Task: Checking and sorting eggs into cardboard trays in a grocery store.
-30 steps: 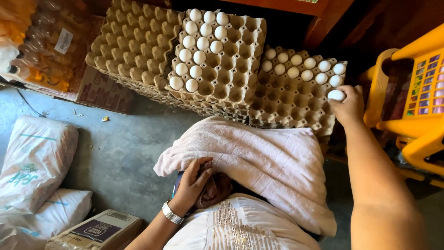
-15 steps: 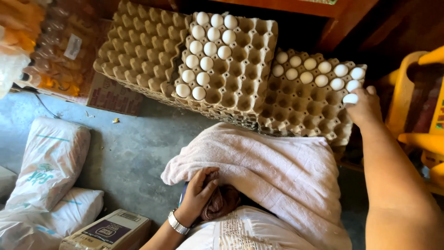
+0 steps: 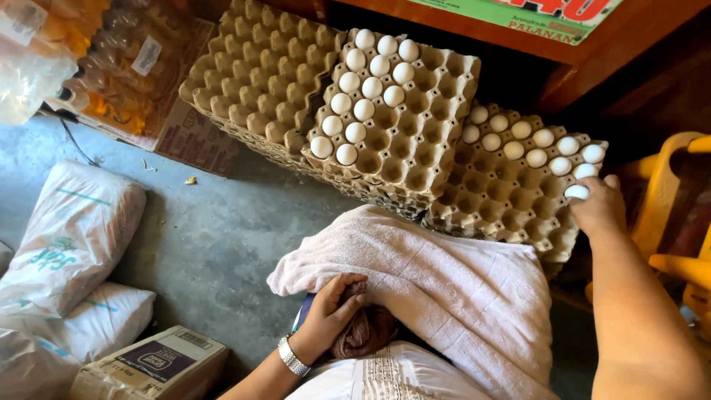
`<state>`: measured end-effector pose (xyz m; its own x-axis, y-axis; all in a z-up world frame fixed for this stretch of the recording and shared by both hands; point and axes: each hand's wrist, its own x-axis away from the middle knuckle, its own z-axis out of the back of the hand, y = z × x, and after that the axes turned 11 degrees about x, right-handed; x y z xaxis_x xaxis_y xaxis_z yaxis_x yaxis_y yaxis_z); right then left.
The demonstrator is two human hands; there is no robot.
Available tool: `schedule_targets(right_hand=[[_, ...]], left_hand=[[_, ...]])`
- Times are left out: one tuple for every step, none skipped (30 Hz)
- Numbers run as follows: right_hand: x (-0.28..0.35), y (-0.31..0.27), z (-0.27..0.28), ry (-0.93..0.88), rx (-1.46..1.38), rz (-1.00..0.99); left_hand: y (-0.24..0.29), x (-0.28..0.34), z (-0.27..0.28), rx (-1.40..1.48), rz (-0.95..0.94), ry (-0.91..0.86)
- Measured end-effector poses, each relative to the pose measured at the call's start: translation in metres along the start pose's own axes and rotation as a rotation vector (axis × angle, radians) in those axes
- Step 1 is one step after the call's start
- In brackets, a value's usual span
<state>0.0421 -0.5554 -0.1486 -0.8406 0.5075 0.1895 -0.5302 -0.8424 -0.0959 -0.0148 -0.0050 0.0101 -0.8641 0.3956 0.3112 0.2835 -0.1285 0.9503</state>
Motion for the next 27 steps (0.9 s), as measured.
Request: schedule_targets(right_hand=[[-0.004, 0.009, -0.009, 0.04, 0.039, 0.05], [-0.01, 0.019, -0.019, 0.079, 0.078, 0.101], [-0.011, 0.021, -0.018, 0.074, 0.091, 0.093], [-0.012, 0.024, -0.018, 0.096, 0.089, 0.128], [-0.015, 0.022, -0.021, 0.117, 0.079, 0.166], [-0.011, 0.019, -0.01, 0.112, 0.085, 0.163], [-0.012, 0.01, 0.0, 0.008, 0.113, 0.072], [-0.012, 0.0, 0.01, -0.095, 0.142, -0.019], [-0.014, -0.009, 0.013, -0.093, 0.141, -0.01], [-0.016, -0.018, 0.017, 0.055, 0.126, 0.047], [-0.016, -0.024, 0.021, 0.201, 0.114, 0.101], [-0.018, -0.058, 0.029, 0.201, 0.115, 0.108], [-0.017, -0.087, 0.037, 0.263, -0.114, 0.242], [-0.017, -0.116, 0.046, 0.324, -0.344, 0.375], [-0.013, -0.149, 0.056, 0.326, -0.341, 0.369], [-0.011, -0.182, 0.066, 0.338, -0.306, 0.491], [-0.01, -0.22, 0.074, 0.35, -0.276, 0.621], [-0.012, -0.244, 0.077, 0.353, -0.279, 0.623], [-0.013, -0.271, 0.08, 0.358, -0.233, 0.666], [-0.015, -0.298, 0.082, 0.363, -0.186, 0.71], [-0.019, -0.313, 0.079, 0.366, -0.192, 0.714], [-0.024, -0.328, 0.076, 0.31, -0.168, 0.682], [-0.029, -0.344, 0.072, 0.255, -0.142, 0.653], [-0.035, -0.353, 0.071, 0.257, -0.145, 0.661], [-0.041, -0.361, 0.07, 0.227, -0.091, 0.629], [-0.047, -0.37, 0.068, 0.197, -0.036, 0.597], [-0.045, -0.376, 0.077, 0.194, -0.033, 0.605]], left_hand=[[-0.001, 0.0, 0.001, 0.007, -0.008, -0.011], [-0.003, -0.001, 0.001, 0.015, -0.016, -0.021], [-0.004, -0.001, 0.001, 0.026, -0.01, -0.031], [-0.006, -0.002, 0.001, 0.038, -0.002, -0.024], [-0.007, -0.001, 0.004, 0.042, 0.004, -0.012], [-0.008, 0.0, 0.002, 0.047, 0.01, -0.016], [-0.007, 0.0, 0.002, 0.082, 0.034, -0.017], [-0.006, 0.0, 0.003, 0.118, 0.058, -0.018], [-0.006, -0.001, 0.004, 0.118, 0.054, -0.009], [-0.006, -0.002, 0.005, 0.099, 0.027, -0.024], [-0.007, -0.002, 0.004, 0.084, 0.002, -0.042], [-0.006, -0.002, 0.004, 0.086, 0.002, -0.035], [-0.005, -0.003, 0.004, 0.081, -0.005, -0.041], [-0.004, -0.004, 0.003, 0.075, -0.012, -0.047], [-0.005, -0.005, 0.003, 0.076, -0.012, -0.053], [-0.005, -0.005, 0.003, 0.068, -0.027, -0.061], [-0.005, -0.005, 0.004, 0.056, -0.043, -0.06], [-0.007, -0.005, 0.003, 0.053, -0.045, -0.058], [-0.009, -0.005, 0.004, 0.072, -0.045, -0.055], [-0.011, -0.004, 0.006, 0.09, -0.045, -0.051], [-0.014, -0.002, 0.006, 0.086, -0.048, -0.046], [-0.017, -0.001, 0.008, 0.105, -0.051, -0.049], [-0.02, 0.0, 0.009, 0.126, -0.055, -0.049], [-0.019, 0.0, 0.011, 0.125, -0.059, -0.041], [-0.018, 0.0, 0.012, 0.134, -0.057, -0.049], [-0.018, 0.001, 0.013, 0.143, -0.055, -0.056], [-0.017, 0.0, 0.015, 0.149, -0.055, -0.048]])
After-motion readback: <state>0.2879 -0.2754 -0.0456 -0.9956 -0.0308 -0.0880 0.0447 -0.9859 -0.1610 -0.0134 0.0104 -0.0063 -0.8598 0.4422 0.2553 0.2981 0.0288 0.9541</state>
